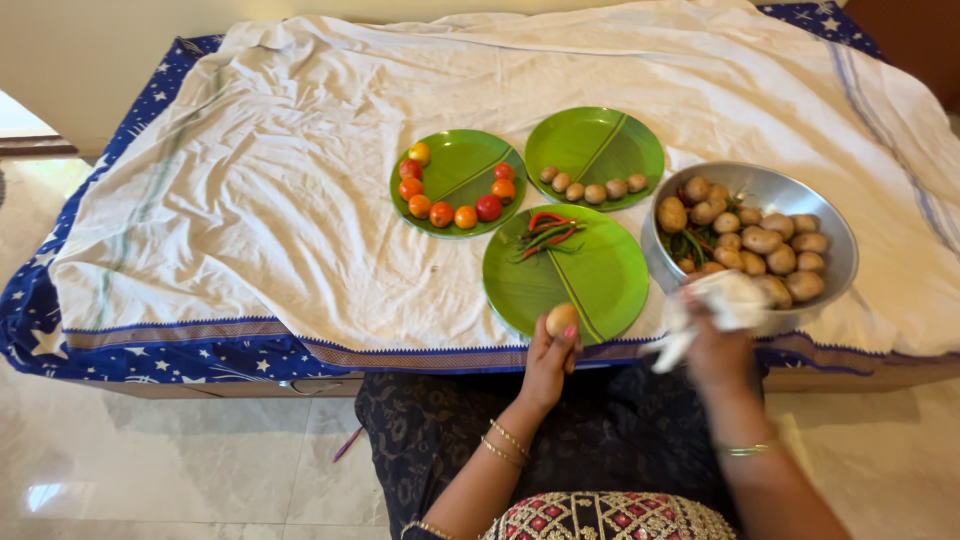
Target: The person sits on the floor and wipes small potatoes one by one with a white cloth, then places them on a green plate. The person repeats this process for multiple potatoes from a metal bowl.
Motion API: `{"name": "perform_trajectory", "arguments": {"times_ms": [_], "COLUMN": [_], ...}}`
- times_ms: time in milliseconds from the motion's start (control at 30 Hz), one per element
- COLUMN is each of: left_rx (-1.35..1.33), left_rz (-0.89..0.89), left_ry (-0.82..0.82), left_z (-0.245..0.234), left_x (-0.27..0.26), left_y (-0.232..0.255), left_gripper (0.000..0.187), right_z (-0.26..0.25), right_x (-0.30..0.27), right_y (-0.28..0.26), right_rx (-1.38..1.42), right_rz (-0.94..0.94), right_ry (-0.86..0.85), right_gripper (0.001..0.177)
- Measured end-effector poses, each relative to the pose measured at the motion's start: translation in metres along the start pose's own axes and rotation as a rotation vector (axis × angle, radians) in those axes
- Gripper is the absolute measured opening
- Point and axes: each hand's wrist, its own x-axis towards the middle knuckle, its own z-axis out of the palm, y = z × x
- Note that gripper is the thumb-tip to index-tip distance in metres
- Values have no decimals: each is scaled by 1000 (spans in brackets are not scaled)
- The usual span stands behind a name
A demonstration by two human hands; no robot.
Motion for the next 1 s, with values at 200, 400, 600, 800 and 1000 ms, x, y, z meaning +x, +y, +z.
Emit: {"name": "perform_trajectory", "arguments": {"times_ms": [200, 400, 600, 800, 1000], "left_rx": [133, 301, 1085, 1099, 1506], "left_rz": [-164, -276, -243, -32, -429], "left_ry": [38, -130, 21, 639, 490], "left_z": [-19, -9, -14, -67, -137], "left_x": [3, 5, 17, 34, 41], "left_y": [-29, -34, 2, 3, -12], "left_gripper": [38, 49, 38, 44, 99], "right_z": [84, 73, 62, 58, 48], "right_x": [-22, -33, -30, -23, -13], "right_y": [15, 52, 75, 76, 73], "right_rx": [481, 578, 599, 762, 786], "right_rz": [357, 481, 546, 587, 649], "right_ry": [-479, -548, -399, -299, -226], "right_gripper": [61, 47, 32, 28, 28]}}
